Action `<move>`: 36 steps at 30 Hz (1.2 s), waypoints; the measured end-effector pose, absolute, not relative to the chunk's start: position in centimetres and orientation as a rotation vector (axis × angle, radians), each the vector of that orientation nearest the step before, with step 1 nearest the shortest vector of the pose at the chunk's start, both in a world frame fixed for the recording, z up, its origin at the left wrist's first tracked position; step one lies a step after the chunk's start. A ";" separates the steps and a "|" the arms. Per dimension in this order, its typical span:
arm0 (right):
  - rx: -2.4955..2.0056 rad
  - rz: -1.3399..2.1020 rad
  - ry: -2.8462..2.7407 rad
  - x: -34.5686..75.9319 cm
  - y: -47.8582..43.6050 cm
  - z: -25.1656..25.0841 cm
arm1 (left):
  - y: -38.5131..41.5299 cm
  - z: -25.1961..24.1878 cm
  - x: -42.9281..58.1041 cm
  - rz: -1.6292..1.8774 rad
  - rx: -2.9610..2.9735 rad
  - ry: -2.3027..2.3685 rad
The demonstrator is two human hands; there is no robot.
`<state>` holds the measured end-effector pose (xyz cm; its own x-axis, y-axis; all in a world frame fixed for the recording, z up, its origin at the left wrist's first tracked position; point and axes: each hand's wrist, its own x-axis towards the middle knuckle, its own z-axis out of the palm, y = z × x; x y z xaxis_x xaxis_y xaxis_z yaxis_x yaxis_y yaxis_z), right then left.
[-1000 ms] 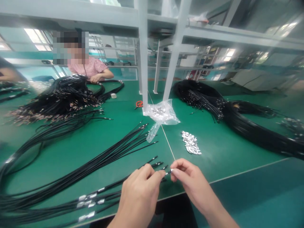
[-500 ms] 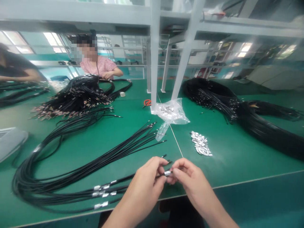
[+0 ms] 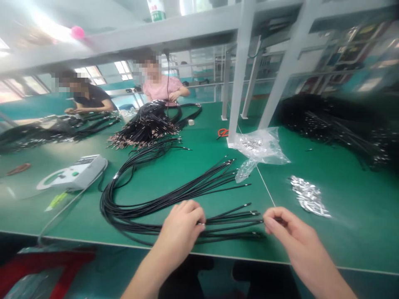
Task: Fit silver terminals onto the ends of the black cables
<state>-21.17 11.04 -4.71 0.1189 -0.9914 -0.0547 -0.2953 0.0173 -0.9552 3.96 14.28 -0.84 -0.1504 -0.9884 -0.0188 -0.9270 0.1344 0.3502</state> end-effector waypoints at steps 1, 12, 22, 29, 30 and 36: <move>-1.446 -0.931 1.337 -21.1 11.0 -4.6 | 14.6 -0.8 4.8 -0.373 1.966 -2.223; -1.771 -0.856 1.420 -24.0 9.2 -2.5 | 12.3 -2.1 -2.5 -0.688 1.603 -2.291; -2.286 -0.080 1.983 -30.3 -1.4 -4.7 | 11.9 -2.3 -2.9 -0.457 1.519 -2.213; -2.322 -0.163 1.901 -29.9 -1.1 -3.4 | 11.9 -2.5 -4.5 -0.323 1.399 -2.031; -2.294 -0.241 1.882 -29.8 -0.5 -3.1 | 12.0 -2.5 -4.6 -0.318 1.386 -2.012; -1.797 -0.759 1.369 -26.8 5.7 -2.6 | 12.3 -1.7 -4.7 -0.404 1.283 -2.061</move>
